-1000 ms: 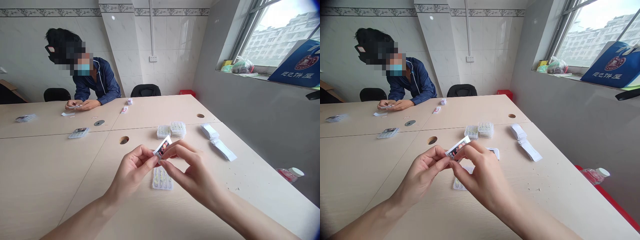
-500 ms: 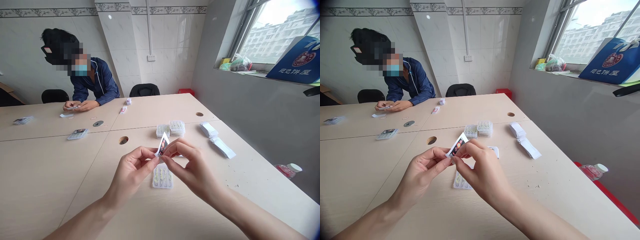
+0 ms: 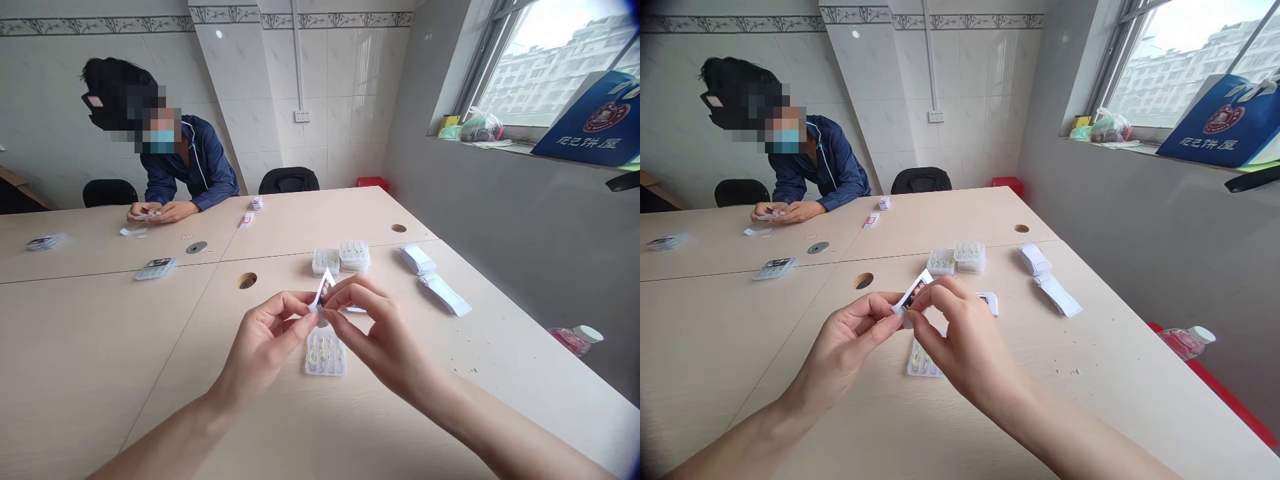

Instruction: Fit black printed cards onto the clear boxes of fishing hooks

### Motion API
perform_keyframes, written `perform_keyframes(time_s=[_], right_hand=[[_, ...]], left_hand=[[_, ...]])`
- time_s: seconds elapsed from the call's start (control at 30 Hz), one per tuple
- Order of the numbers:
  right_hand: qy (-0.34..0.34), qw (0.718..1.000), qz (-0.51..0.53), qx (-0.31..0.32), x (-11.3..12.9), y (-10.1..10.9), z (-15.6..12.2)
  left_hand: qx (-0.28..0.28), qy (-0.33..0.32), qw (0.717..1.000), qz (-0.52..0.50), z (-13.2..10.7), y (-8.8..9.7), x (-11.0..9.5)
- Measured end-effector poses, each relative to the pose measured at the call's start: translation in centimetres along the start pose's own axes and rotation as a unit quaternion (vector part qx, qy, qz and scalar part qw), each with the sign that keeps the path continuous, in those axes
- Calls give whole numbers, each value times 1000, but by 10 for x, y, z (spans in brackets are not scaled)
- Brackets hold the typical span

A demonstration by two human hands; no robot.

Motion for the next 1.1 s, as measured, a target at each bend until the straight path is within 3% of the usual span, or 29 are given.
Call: perform_keyframes(time_s=[0.23, 1.1], right_hand=[[-12, 1000, 13, 2, -4, 0, 1], [-98, 992, 62, 43, -28, -1, 4]], left_hand=[[-6, -16, 1000, 11, -2, 2, 0], [9, 39, 998, -58, 5, -2, 17]])
Point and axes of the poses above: each hand's wrist, its own z-axis towards the middle knuckle, its own y-axis out of the back of the hand, x = y × z, the point moved 10 cm from there along z, towards the middle knuckle, and after that the axes turned 2 degrees about x, right-handed, at the moved point
